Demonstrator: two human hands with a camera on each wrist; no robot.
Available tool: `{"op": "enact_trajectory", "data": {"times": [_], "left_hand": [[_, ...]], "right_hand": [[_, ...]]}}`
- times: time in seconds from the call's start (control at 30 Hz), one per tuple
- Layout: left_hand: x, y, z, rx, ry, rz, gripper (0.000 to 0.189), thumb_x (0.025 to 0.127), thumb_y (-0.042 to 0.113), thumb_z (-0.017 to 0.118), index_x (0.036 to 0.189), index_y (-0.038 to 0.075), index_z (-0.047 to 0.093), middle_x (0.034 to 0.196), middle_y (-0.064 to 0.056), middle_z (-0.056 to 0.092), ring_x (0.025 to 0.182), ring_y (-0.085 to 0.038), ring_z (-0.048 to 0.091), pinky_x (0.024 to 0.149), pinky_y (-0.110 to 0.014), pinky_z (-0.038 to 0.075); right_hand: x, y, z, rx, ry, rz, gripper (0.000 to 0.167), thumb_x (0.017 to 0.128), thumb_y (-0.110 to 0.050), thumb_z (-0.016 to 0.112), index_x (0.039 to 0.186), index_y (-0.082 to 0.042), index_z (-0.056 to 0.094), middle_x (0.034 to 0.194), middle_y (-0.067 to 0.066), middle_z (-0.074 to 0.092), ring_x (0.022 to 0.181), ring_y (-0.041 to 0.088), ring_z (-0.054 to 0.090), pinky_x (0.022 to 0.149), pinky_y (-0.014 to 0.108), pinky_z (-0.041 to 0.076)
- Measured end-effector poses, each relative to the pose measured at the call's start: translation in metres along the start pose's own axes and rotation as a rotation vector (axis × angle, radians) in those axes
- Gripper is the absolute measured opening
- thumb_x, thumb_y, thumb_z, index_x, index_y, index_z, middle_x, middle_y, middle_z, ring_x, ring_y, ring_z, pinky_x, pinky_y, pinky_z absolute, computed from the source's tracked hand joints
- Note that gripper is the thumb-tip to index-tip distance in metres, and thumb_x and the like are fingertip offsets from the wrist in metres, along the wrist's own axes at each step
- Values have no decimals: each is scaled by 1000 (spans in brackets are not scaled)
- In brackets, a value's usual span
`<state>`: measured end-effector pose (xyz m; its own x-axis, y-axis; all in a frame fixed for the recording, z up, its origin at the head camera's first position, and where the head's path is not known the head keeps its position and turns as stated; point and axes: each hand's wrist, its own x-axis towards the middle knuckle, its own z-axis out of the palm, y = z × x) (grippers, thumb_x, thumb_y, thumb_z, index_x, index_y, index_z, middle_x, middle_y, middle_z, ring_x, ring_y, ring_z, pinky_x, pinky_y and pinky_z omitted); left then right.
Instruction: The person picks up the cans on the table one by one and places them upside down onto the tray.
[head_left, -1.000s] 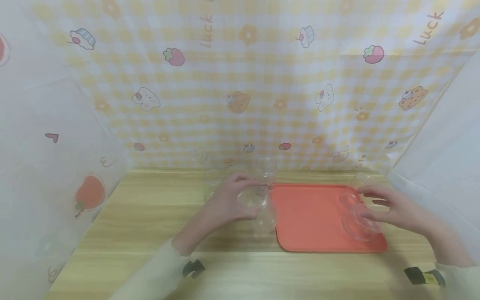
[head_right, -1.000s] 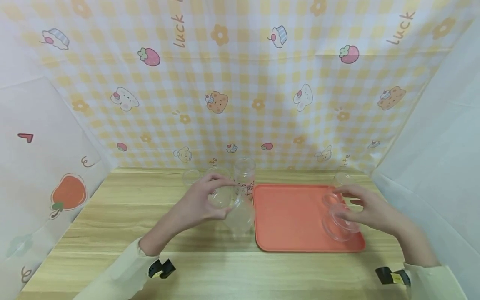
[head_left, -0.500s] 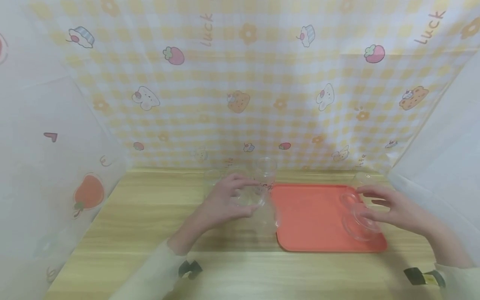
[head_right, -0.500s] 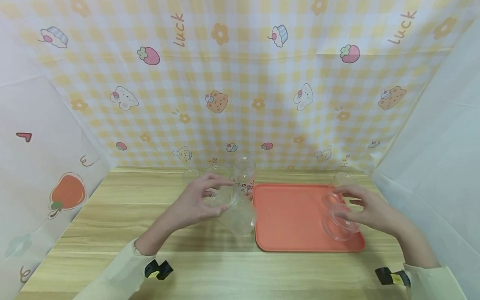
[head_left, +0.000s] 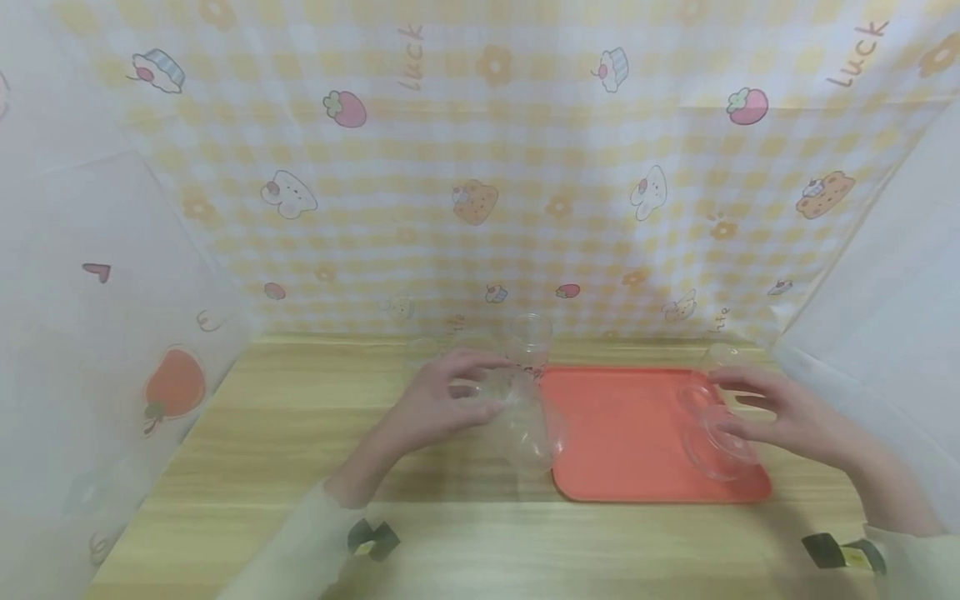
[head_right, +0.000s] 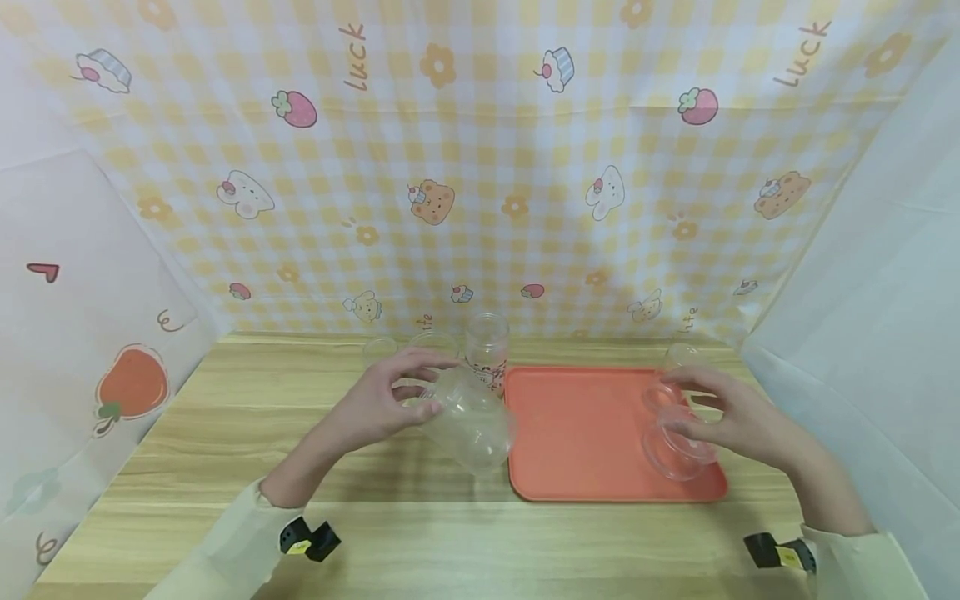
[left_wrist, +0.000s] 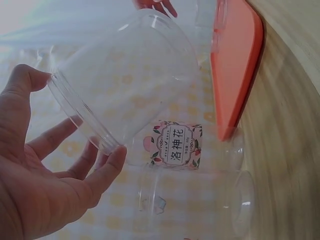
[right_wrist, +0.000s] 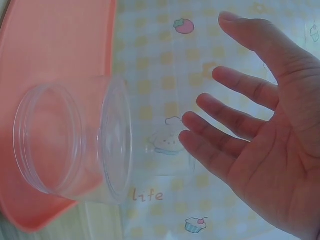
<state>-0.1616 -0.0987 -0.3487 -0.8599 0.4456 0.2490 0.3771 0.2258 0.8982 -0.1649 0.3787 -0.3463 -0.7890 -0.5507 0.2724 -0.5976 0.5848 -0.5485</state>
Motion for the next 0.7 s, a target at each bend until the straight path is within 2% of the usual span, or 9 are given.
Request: {"op": "enact_trajectory", "data": {"times": [0.13,0.27,0.43,0.7], "left_hand": [[0,-1,-2,-35,-4,0,48,88,16,80,133,14,67,136,1,58,122,-32,55,99,-50,51],[-1,-1,-4,-62,-3,9,47,89,13,79,135,10,66,138,-3,58,122,-33,56,97,-47,53],[-3,-2,-6,-105,0,-17,46,92,12,75,137,10,64,142,-8,55,124,-36,55,92,-44,56],[-6,-6,-10,-118,36,-19,46,94,9,72,138,8,63,142,-7,57,124,-38,56,90,-45,57]], "right_hand": [[1,-3,0,5,-3,2,60,80,2,84,135,-3,60,132,-9,60,120,-3,52,95,12,45],[3,-6,1,9,-9,2,60,81,1,84,136,-4,60,133,-8,61,121,-2,52,96,13,45],[5,-8,1,16,-7,-6,60,80,2,84,135,-3,60,131,-6,62,121,-1,53,96,13,45],[8,-14,6,66,20,-34,58,80,8,82,133,1,60,130,-3,63,119,3,56,96,16,47]]}}
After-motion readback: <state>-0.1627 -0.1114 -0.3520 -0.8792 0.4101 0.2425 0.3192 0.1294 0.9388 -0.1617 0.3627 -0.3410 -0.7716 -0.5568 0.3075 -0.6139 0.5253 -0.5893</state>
